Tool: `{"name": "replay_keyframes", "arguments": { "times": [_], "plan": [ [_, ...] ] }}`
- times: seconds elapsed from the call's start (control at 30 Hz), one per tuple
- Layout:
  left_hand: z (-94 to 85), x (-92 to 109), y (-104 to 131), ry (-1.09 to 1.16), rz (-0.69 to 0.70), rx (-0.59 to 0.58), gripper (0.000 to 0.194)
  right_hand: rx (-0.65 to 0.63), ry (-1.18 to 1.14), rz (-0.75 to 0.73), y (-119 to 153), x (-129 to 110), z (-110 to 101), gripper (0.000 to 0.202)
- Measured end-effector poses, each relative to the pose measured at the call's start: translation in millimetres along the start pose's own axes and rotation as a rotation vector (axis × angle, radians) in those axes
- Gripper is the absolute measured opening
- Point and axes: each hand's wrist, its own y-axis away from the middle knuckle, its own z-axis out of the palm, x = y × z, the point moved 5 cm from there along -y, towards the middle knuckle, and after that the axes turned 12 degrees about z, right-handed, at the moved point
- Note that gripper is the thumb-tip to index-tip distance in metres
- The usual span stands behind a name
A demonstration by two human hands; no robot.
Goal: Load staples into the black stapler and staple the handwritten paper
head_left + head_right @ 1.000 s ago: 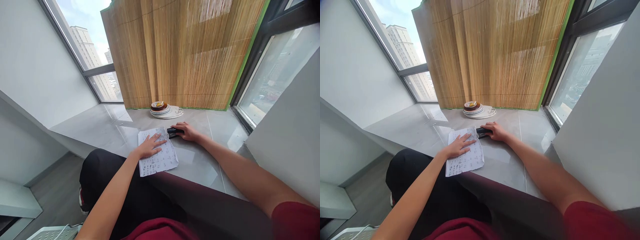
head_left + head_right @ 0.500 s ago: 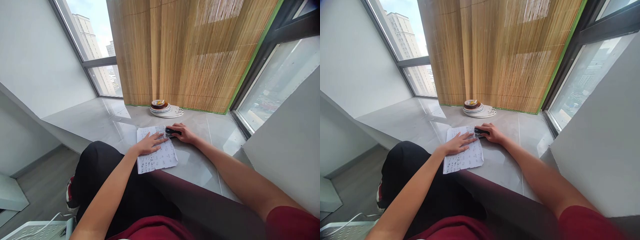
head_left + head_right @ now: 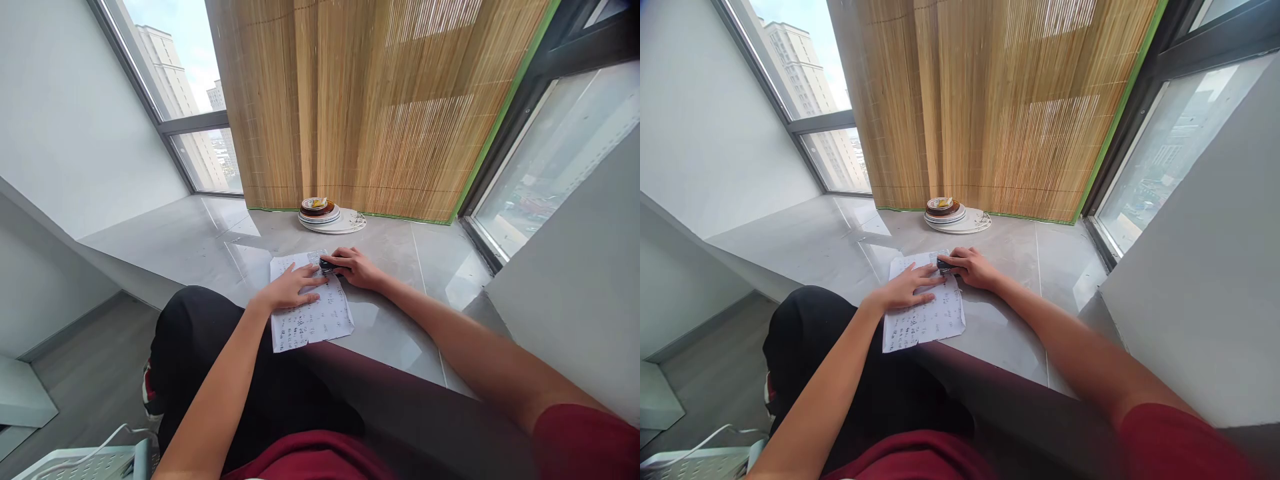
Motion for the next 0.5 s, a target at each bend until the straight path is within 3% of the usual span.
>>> {"name": "replay_keyframes", "arguments": {
  "times": [0.5],
  "plan": [
    [13.7, -0.3, 3.3, 0.018, -0.015, -0.023, 0.057, 0.072, 0.199, 0.073, -4.5, -12.1, 7.3, 0.049]
  ]
}}
